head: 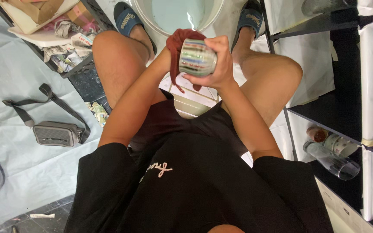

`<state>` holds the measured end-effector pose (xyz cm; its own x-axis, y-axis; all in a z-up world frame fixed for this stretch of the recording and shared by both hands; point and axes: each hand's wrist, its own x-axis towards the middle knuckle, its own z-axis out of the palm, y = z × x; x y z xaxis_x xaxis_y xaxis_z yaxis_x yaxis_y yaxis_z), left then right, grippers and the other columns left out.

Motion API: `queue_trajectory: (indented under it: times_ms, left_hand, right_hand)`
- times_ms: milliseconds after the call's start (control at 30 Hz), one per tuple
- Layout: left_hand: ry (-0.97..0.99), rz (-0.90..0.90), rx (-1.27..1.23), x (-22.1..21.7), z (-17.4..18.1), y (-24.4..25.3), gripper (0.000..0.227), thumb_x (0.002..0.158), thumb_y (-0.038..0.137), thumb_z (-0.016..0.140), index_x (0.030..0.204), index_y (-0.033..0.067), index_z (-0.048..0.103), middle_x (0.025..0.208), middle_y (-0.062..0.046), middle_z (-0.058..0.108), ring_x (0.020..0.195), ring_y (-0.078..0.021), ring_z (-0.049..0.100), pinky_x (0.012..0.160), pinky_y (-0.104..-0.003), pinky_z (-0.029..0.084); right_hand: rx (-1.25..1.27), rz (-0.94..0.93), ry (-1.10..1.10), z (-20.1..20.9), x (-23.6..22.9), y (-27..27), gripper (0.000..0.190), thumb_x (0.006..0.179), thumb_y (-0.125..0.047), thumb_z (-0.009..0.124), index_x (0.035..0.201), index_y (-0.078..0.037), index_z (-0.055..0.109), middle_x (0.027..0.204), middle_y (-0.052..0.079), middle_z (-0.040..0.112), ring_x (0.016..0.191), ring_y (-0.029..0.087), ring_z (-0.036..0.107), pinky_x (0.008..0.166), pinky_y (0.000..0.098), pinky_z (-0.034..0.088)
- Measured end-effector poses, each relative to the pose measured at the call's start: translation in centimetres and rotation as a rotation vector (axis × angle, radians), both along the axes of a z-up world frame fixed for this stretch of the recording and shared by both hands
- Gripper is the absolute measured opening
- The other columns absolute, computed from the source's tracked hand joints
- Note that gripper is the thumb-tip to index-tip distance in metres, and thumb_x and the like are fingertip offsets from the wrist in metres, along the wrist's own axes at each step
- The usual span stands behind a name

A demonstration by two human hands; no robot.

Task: The person sits on the floor and wipes several glassware items, including a glass, a small glass, and a mug, using a red cloth. The person dips the cloth into a bucket of water between items and places the cleaned items on a nearby shelf.

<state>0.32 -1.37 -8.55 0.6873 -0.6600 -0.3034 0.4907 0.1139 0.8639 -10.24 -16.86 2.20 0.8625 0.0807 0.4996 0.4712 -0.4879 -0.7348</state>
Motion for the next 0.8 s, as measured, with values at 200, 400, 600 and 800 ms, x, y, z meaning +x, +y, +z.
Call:
queue_trajectory:
  times_ms: [200,400,600,800]
  left_hand:
    - [-1.324,-0.085,0.71,0.0,5.4,1.2,0.029,0.069,0.031,0.081,0.09,0.013,0.073,0.081,-0.009,0.069,0.078,-0.0279,0.065,0.071,-0.037,0.053]
    - [-0.822,-0.075,0.202,-0.8,2.1,0.0,0.031,0.097,0.021,0.067,0.125,0.0078,0.064,0.121,-0.008,0.067,0.108,-0.027,0.063,0.093,-0.033,0.051]
    - [-0.013,-0.154,-0.635,1.8,2.1,-1.9,0.038,0.093,0.031,0.069,0.119,0.004,0.07,0.119,-0.009,0.073,0.105,-0.0228,0.068,0.094,-0.031,0.055]
    - [-0.239,0.176,-0.152,0.5,-0.2,0.2,0.038,0.095,0.029,0.065,0.115,-0.0036,0.066,0.111,-0.014,0.07,0.099,-0.0254,0.066,0.09,-0.043,0.058]
  right_hand:
    - [0.105,-0.07,0.217,-2.1,-1.3,0.0,0.086,0.076,-0.024,0.1,0.132,-0.006,0.038,0.119,0.012,0.059,0.107,0.026,0.067,0.093,0.0385,0.056]
    - [1.322,0.421,1.111,-10.1,-1.0,-1.7,0.071,0.112,-0.069,0.058,0.114,0.002,0.057,0.086,0.007,0.067,0.059,0.009,0.058,0.051,0.0218,0.045]
    - [1.055,0.17,1.013,-10.5,-1.5,-2.5,0.079,0.09,-0.073,0.057,0.132,-0.007,0.049,0.117,0.013,0.067,0.107,0.024,0.068,0.084,0.0367,0.061]
    - [0.171,0.05,0.104,-2.4,0.0,-2.2,0.091,0.089,-0.045,0.095,0.15,-0.01,0.036,0.152,0.014,0.037,0.143,0.03,0.046,0.103,0.0358,0.059]
